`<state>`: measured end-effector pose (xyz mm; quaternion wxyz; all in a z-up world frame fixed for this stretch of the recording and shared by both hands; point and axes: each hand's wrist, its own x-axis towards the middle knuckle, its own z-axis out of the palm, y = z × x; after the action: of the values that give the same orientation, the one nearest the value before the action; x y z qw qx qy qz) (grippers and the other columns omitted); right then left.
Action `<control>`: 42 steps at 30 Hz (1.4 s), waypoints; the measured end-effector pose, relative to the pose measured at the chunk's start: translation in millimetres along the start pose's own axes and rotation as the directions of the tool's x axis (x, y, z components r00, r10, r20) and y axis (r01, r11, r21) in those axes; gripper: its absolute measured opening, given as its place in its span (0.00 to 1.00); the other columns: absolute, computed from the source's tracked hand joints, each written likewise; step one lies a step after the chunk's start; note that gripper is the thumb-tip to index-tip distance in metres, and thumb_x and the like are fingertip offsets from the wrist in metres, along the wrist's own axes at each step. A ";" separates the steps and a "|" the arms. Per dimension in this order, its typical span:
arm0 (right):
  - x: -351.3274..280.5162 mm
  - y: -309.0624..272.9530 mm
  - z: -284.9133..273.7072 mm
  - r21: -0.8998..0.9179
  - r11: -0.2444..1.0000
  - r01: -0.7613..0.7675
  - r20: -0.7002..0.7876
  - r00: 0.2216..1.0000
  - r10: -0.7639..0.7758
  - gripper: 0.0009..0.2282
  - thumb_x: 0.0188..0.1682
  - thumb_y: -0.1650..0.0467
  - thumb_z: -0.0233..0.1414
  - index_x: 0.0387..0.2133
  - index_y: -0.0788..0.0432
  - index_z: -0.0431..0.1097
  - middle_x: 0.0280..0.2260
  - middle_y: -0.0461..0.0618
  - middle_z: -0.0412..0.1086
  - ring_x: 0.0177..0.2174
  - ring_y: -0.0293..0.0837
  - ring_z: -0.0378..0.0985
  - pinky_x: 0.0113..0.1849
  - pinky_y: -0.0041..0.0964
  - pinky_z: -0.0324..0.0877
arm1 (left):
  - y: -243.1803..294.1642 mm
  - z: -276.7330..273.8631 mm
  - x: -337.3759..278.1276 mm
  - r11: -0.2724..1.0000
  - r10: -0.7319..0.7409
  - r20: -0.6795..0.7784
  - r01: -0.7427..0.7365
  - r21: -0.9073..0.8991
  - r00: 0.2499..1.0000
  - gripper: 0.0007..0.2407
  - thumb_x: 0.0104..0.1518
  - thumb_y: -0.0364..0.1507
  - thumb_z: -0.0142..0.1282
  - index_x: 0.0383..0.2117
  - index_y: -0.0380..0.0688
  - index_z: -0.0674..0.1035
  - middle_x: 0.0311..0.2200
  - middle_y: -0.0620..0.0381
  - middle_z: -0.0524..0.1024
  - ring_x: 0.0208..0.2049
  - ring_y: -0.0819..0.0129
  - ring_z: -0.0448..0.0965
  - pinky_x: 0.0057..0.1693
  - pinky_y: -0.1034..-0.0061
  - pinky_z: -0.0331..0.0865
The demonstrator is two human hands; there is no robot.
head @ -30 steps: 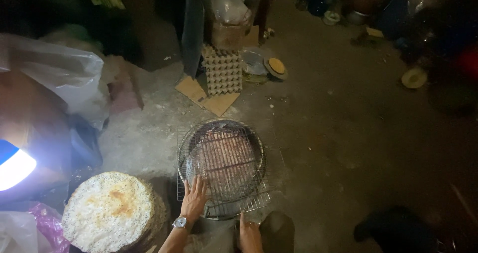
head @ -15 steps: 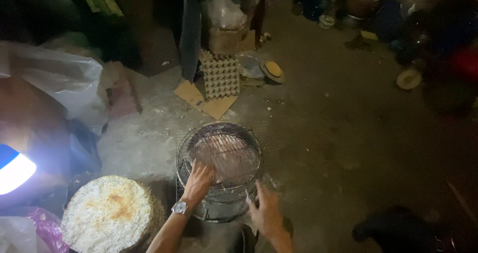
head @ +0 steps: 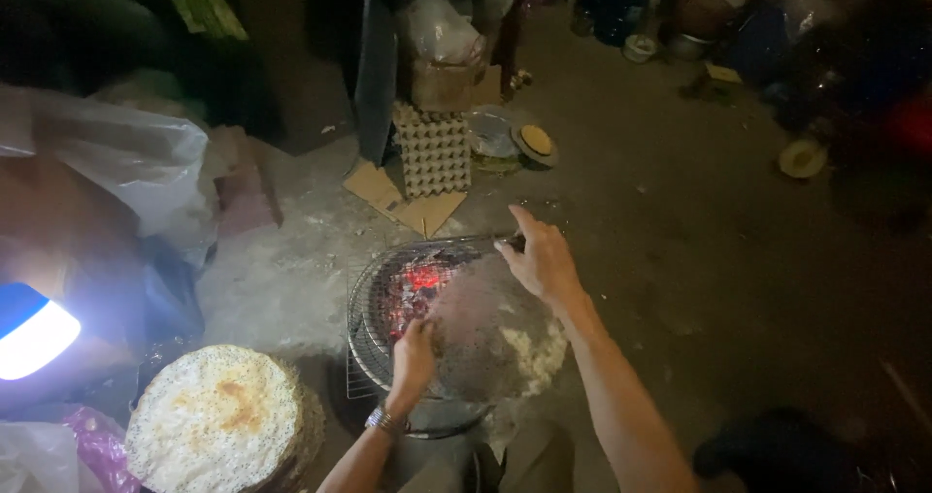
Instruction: Grilling flatbread on a wire rack over a charcoal stove.
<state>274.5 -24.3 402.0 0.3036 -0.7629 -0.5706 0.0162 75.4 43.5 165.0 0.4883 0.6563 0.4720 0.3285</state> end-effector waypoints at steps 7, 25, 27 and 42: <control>-30.4 9.3 10.0 -0.045 0.978 0.203 -0.039 0.978 -0.204 0.25 0.39 0.71 0.59 0.51 0.66 0.62 0.30 0.56 0.74 0.25 0.49 0.74 0.32 0.40 0.68 | -150.9 -14.1 50.5 0.996 -0.003 -0.154 0.016 0.084 0.988 0.14 0.53 0.36 0.43 0.27 0.37 0.77 0.25 0.48 0.76 0.26 0.58 0.73 0.35 0.66 0.66; -272.6 110.3 240.6 0.322 0.646 -0.692 0.262 0.721 0.641 0.14 0.38 0.67 0.55 0.33 0.63 0.65 0.25 0.57 0.67 0.24 0.52 0.67 0.27 0.45 0.64 | -188.5 -54.9 93.3 0.948 -0.316 -0.304 0.309 -0.073 0.899 0.14 0.51 0.33 0.48 0.31 0.31 0.79 0.25 0.44 0.77 0.25 0.56 0.75 0.33 0.68 0.68; -291.7 141.5 274.6 -0.099 0.976 -0.194 0.196 0.958 0.211 0.27 0.32 0.74 0.60 0.48 0.55 0.60 0.34 0.55 0.70 0.30 0.58 0.75 0.30 0.50 0.71 | -185.6 -58.6 96.9 0.917 -0.239 -0.284 0.312 0.247 0.928 0.16 0.52 0.35 0.45 0.26 0.32 0.80 0.23 0.42 0.78 0.25 0.49 0.77 0.36 0.64 0.69; -299.0 155.0 293.4 -0.382 0.919 0.100 0.331 0.943 0.035 0.24 0.36 0.76 0.47 0.52 0.63 0.58 0.49 0.65 0.61 0.37 0.58 0.73 0.41 0.47 0.66 | -126.8 -64.3 -9.9 0.828 0.246 -0.354 -0.005 0.561 0.902 0.12 0.50 0.25 0.49 0.41 0.37 0.76 0.45 0.46 0.72 0.44 0.48 0.72 0.49 0.65 0.68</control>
<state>194.9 -182.5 -8.1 0.0441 -0.7848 -0.6177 0.0243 -23.3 65.2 64.5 0.1464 0.7141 0.5927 0.3427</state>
